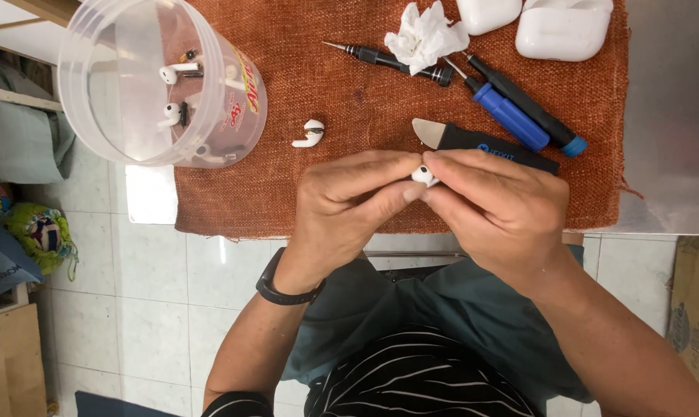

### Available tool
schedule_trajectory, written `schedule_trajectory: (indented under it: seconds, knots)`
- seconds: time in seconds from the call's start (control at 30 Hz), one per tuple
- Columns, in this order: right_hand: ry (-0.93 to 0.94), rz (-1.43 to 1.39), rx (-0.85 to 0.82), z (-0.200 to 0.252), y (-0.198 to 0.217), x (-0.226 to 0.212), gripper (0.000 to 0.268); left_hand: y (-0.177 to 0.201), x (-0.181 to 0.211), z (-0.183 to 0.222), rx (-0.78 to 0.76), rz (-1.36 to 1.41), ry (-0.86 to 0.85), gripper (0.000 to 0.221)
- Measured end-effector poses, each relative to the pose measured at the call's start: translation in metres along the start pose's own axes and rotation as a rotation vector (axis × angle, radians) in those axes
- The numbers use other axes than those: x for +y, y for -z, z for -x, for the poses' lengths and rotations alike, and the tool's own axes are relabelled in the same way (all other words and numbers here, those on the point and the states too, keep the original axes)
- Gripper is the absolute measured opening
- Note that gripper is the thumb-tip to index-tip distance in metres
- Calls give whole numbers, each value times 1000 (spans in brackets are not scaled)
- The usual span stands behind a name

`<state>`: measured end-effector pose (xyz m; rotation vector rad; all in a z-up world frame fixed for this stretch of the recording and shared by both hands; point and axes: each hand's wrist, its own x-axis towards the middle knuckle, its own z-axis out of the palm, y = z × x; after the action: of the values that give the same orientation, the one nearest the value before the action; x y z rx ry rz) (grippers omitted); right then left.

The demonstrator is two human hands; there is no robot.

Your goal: Repairing wireless earbuds by assembling small internal components on a workbench

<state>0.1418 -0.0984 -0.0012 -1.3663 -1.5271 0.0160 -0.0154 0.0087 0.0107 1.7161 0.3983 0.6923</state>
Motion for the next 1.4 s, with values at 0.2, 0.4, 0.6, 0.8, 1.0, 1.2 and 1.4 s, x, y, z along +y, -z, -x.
schedule_trajectory:
  seconds: [0.2, 0.4, 0.6, 0.8, 1.0, 1.2, 1.4]
  knots:
    - [-35, -21, 14, -7, -3, -3, 15, -5, -4, 2, 99, 115, 132, 22]
    - [-2, 57, 33, -7, -4, -3, 13, -7, 2, -3, 113, 220, 249, 20]
    - [24, 94, 20, -9, -7, -1, 11, -13, -5, 7, 157, -60, 64, 28]
    - [8, 123, -28, -4, -5, -3, 16, -16, -11, 11, 204, 111, 118, 38]
    - [20, 99, -271, 0, 9, -1, 15, -18, -5, 31, 201, -341, -209, 29]
    - [57, 246, -301, -18, 5, -11, 7, -21, -22, 43, 169, -509, -238, 33]
    - [-75, 53, -239, -20, -1, -7, 19, -16, -30, 32, 127, -262, -118, 47]
